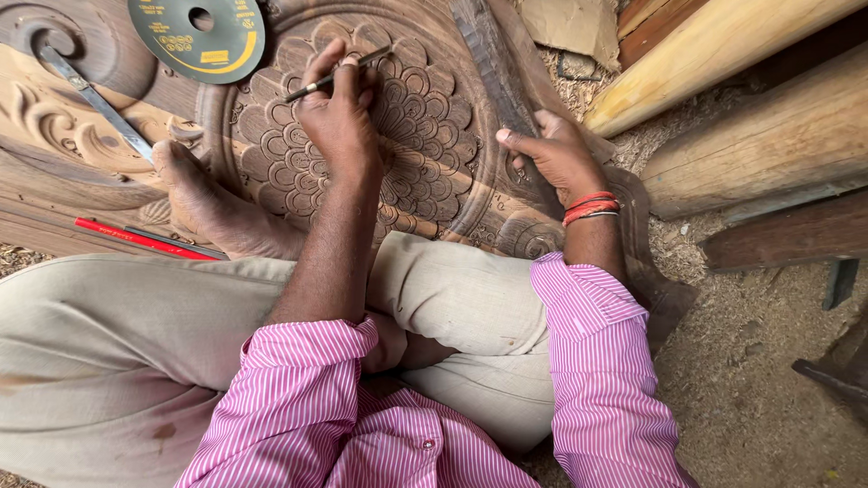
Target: The person carves intricate floral patterns into a large wooden panel using a chisel and mallet. They sit cross-legged on the floor, striking the chisel repeatedly to shape the wood and remove shavings.
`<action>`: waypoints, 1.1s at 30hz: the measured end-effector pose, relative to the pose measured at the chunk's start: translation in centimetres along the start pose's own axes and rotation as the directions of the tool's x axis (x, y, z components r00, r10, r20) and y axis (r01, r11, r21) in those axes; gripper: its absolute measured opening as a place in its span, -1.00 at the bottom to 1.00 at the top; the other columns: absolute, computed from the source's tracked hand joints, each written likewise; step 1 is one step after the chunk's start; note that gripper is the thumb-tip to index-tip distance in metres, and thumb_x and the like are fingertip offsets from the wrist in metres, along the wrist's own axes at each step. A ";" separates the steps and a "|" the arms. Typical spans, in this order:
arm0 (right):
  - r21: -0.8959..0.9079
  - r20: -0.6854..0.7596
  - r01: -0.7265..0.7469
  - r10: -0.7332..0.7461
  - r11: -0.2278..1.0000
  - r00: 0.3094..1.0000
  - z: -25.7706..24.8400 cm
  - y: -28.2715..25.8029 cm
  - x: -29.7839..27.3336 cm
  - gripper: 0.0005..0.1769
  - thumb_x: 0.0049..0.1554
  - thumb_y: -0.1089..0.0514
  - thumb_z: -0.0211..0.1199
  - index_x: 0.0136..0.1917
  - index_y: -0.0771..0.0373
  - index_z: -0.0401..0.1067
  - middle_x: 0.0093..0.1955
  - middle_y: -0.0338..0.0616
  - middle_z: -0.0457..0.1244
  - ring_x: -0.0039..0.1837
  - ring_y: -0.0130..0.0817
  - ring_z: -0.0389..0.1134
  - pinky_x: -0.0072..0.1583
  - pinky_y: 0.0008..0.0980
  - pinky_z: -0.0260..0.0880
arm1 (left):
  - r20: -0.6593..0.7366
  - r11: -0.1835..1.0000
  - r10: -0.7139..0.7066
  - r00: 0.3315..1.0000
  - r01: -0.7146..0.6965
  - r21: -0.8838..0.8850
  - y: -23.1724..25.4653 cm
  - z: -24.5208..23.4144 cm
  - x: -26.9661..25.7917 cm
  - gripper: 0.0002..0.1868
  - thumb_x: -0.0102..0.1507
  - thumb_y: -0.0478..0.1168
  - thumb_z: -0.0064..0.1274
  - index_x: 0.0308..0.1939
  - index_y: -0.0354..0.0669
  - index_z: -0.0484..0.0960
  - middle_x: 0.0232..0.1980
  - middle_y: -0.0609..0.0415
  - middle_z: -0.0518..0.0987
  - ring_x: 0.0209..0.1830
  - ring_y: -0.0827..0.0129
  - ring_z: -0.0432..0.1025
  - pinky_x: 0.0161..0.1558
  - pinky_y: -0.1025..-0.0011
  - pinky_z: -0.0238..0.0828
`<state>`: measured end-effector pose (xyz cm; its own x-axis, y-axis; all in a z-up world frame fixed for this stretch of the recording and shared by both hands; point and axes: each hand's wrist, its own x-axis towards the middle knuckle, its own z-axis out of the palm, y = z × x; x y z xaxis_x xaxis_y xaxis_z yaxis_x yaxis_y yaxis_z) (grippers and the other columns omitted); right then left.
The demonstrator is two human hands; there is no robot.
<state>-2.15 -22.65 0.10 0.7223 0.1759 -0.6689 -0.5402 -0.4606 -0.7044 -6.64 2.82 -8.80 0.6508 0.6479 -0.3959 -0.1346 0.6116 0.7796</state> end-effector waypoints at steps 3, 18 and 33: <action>-0.011 -0.030 -0.026 0.025 1.000 0.999 0.2 -0.4 0.3 -0.37 0.07 0.09 0.45 0.30 0.44 0.38 0.00 -0.20 0.41 -0.23 -0.62 0.32 -0.16 -0.60 0.38 | -0.050 1.000 0.001 0.999 -0.001 -0.003 0.0 0.2 0.3 -0.75 0.38 -0.40 0.01 0.15 -0.34 0.55 -0.20 0.01 0.63 -0.27 0.45 0.60 -0.23 0.53 0.62; -0.219 -0.060 0.008 -0.022 0.976 0.998 0.4 -1.6 -0.2 -0.32 0.07 -0.03 0.47 0.28 0.48 0.39 0.05 -0.10 0.40 -0.17 -0.54 0.36 -0.05 -0.49 0.42 | -0.116 0.977 0.196 0.974 -0.183 0.113 -0.5 0.8 0.2 -0.80 0.37 -0.38 0.04 0.06 -0.26 0.64 -0.09 -0.05 0.69 -0.20 0.40 0.61 -0.21 0.48 0.66; -0.191 -0.071 -0.011 -0.002 0.982 0.997 0.7 -1.5 -0.3 -0.14 0.04 -0.04 0.50 0.38 0.58 0.26 0.13 0.01 0.39 -0.16 -0.53 0.38 -0.05 -0.50 0.45 | -0.151 0.977 0.196 0.969 -0.206 -0.057 0.7 0.3 1.1 -0.74 0.41 -0.36 -0.06 0.18 -0.14 0.42 -0.18 -0.11 0.66 -0.21 0.33 0.60 -0.25 0.51 0.58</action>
<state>-1.90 -21.45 1.20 0.7525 0.1145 -0.6486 -0.4560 -0.6200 -0.6385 -5.82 3.83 -8.59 0.4911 0.8163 -0.3042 -0.3081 0.4894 0.8158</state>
